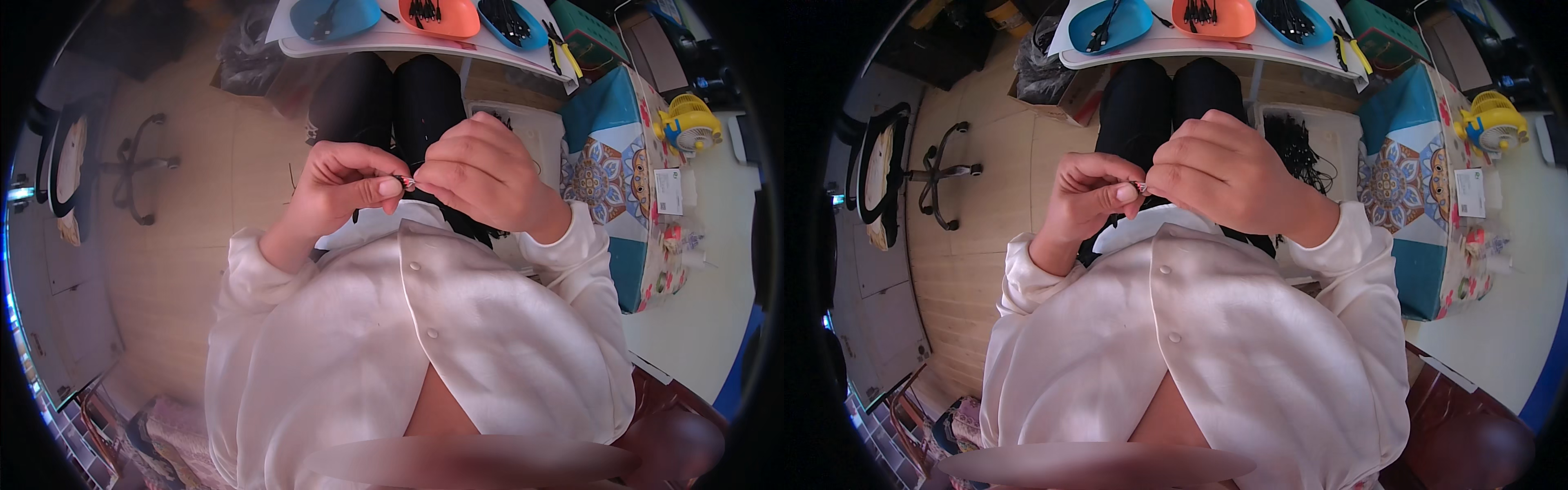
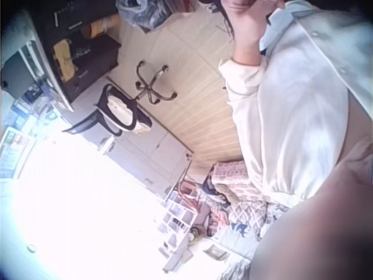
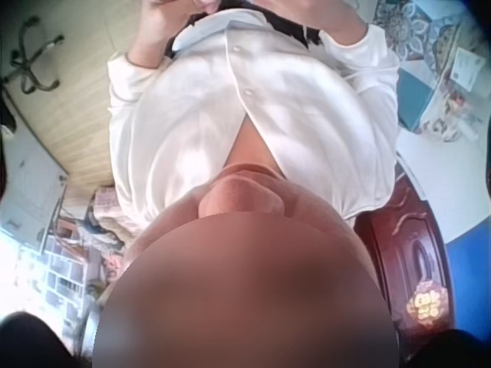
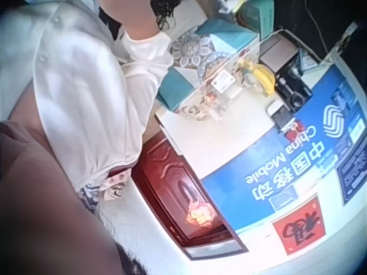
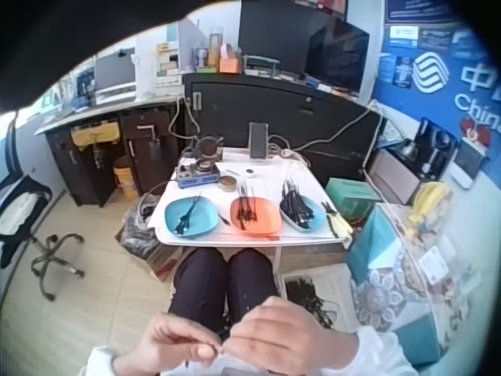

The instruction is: The person repeatedly picks up black cable-like objects, twists or joins their ends by hand, and places the finished pieces into a blue tray on the table. The process is repeated continuously throughout the clip.

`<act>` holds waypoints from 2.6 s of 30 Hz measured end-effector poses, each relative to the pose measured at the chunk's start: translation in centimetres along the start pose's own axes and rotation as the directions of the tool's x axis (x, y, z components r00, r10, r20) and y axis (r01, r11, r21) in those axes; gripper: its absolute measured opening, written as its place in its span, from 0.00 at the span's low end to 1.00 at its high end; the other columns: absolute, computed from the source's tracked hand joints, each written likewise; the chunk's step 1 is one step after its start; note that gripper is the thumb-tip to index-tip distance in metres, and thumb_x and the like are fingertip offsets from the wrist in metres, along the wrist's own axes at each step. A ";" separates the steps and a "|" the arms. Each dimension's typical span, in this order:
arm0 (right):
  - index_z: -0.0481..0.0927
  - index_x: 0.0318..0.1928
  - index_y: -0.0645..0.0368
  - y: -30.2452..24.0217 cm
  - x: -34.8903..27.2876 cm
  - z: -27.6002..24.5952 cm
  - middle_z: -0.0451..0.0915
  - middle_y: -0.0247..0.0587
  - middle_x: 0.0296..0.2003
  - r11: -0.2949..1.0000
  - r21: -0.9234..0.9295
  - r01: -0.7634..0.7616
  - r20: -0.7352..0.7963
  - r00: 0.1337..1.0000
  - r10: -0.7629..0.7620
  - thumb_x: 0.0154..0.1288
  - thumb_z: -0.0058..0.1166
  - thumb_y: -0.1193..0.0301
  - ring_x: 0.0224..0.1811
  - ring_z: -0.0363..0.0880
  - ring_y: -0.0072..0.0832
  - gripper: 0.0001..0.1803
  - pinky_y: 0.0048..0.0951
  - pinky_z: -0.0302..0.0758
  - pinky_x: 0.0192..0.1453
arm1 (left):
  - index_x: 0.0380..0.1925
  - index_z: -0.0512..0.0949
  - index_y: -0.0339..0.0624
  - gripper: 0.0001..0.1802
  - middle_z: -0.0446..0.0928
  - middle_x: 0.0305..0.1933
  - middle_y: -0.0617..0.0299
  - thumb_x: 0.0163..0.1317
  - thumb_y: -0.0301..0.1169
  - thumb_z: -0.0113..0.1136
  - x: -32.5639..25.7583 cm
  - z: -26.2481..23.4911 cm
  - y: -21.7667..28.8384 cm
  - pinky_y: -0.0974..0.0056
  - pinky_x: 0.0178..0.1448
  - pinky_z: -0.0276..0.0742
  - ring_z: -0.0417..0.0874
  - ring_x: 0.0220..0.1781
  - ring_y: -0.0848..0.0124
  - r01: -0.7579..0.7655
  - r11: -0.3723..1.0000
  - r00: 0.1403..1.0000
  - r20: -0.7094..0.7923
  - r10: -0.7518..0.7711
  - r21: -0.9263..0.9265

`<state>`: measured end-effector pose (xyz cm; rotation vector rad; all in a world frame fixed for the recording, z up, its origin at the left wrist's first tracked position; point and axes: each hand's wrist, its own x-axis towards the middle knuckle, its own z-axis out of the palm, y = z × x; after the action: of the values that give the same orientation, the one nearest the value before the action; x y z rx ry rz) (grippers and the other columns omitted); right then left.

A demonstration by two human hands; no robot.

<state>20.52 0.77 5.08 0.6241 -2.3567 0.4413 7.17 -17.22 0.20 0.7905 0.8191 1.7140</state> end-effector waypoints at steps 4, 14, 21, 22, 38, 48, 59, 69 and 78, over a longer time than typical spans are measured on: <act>0.79 0.38 0.60 -0.1 -0.6 0.6 0.78 0.34 0.32 0.677 0.539 -0.501 0.262 0.864 0.430 0.59 0.60 0.74 0.31 0.74 0.25 0.07 0.24 0.69 0.34 | 0.37 0.82 0.31 0.06 0.82 0.31 0.56 0.60 0.17 0.61 0.1 0.2 0.5 0.71 0.33 0.77 0.80 0.29 0.73 -0.110 0.935 0.994 0.040 0.102 0.337; 0.81 0.43 0.61 1.2 -0.9 -0.2 0.78 0.32 0.34 0.414 0.646 -0.642 0.375 0.738 0.561 0.61 0.62 0.73 0.38 0.77 0.22 0.10 0.21 0.75 0.38 | 0.38 0.82 0.31 0.07 0.82 0.32 0.55 0.61 0.17 0.59 2.0 -1.4 1.0 0.72 0.27 0.71 0.79 0.27 0.74 0.014 0.997 1.000 0.022 -0.016 0.078; 0.81 0.37 0.55 4.6 0.9 0.6 0.76 0.32 0.34 0.930 0.344 -0.128 -0.053 0.986 0.155 0.51 0.67 0.74 0.35 0.75 0.29 0.12 0.31 0.69 0.38 | 0.39 0.81 0.26 0.07 0.80 0.27 0.53 0.62 0.18 0.57 4.7 -2.3 0.2 0.72 0.21 0.53 0.68 0.21 0.77 0.120 0.956 0.988 0.122 -0.090 -0.268; 0.80 0.37 0.55 4.9 1.0 0.6 0.76 0.32 0.34 0.940 0.320 -0.117 -0.059 0.988 0.143 0.51 0.67 0.74 0.35 0.75 0.29 0.12 0.31 0.68 0.38 | 0.38 0.81 0.26 0.07 0.80 0.27 0.54 0.62 0.18 0.57 5.0 -2.5 0.3 0.73 0.21 0.54 0.69 0.21 0.77 0.143 0.949 0.986 0.129 -0.111 -0.282; 0.78 0.33 0.58 9.7 0.1 1.6 0.76 0.35 0.33 0.875 0.422 -0.238 -0.168 0.928 0.334 0.49 0.68 0.77 0.33 0.74 0.31 0.11 0.31 0.68 0.36 | 0.35 0.81 0.32 0.05 0.82 0.29 0.58 0.59 0.17 0.62 11.1 -3.4 4.7 0.77 0.29 0.72 0.81 0.29 0.77 0.336 0.924 0.941 -0.026 -0.337 0.184; 0.81 0.39 0.63 13.6 -3.6 6.7 0.77 0.41 0.36 0.567 0.589 -0.576 -0.096 0.646 0.757 0.61 0.56 0.77 0.34 0.75 0.29 0.06 0.28 0.72 0.40 | 0.34 0.81 0.30 0.04 0.83 0.31 0.58 0.59 0.19 0.62 23.0 -7.6 12.0 0.73 0.34 0.77 0.83 0.30 0.75 -0.040 0.491 0.995 -0.008 0.095 0.870; 0.78 0.39 0.59 14.7 -7.1 12.9 0.73 0.36 0.22 0.673 0.494 -0.551 -0.074 0.744 0.664 0.53 0.57 0.80 0.25 0.75 0.33 0.11 0.31 0.74 0.30 | 0.37 0.82 0.36 0.08 0.82 0.33 0.51 0.58 0.26 0.62 37.4 -18.2 7.4 0.60 0.41 0.78 0.83 0.35 0.55 -0.167 -0.424 0.984 0.176 -0.019 0.890; 0.78 0.38 0.61 15.3 -7.0 12.7 0.72 0.36 0.21 0.663 0.557 -0.500 -0.086 0.760 0.644 0.51 0.55 0.82 0.22 0.72 0.33 0.11 0.31 0.72 0.27 | 0.37 0.82 0.41 0.07 0.81 0.32 0.50 0.59 0.27 0.59 39.9 -20.1 6.4 0.57 0.42 0.78 0.81 0.36 0.52 -0.153 -0.527 0.984 0.078 -0.161 0.836; 0.77 0.37 0.59 15.2 -7.1 12.8 0.70 0.36 0.20 0.667 0.545 -0.507 -0.084 0.759 0.646 0.52 0.55 0.80 0.23 0.72 0.33 0.10 0.32 0.72 0.28 | 0.39 0.82 0.46 0.10 0.80 0.31 0.50 0.60 0.25 0.54 40.3 -19.1 6.3 0.54 0.40 0.77 0.81 0.35 0.52 -0.241 -0.622 0.964 0.108 -0.244 0.745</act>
<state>10.70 9.78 -11.24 -0.0332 -2.1226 1.3694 -21.89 17.25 -0.40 2.2384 2.2982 -0.1850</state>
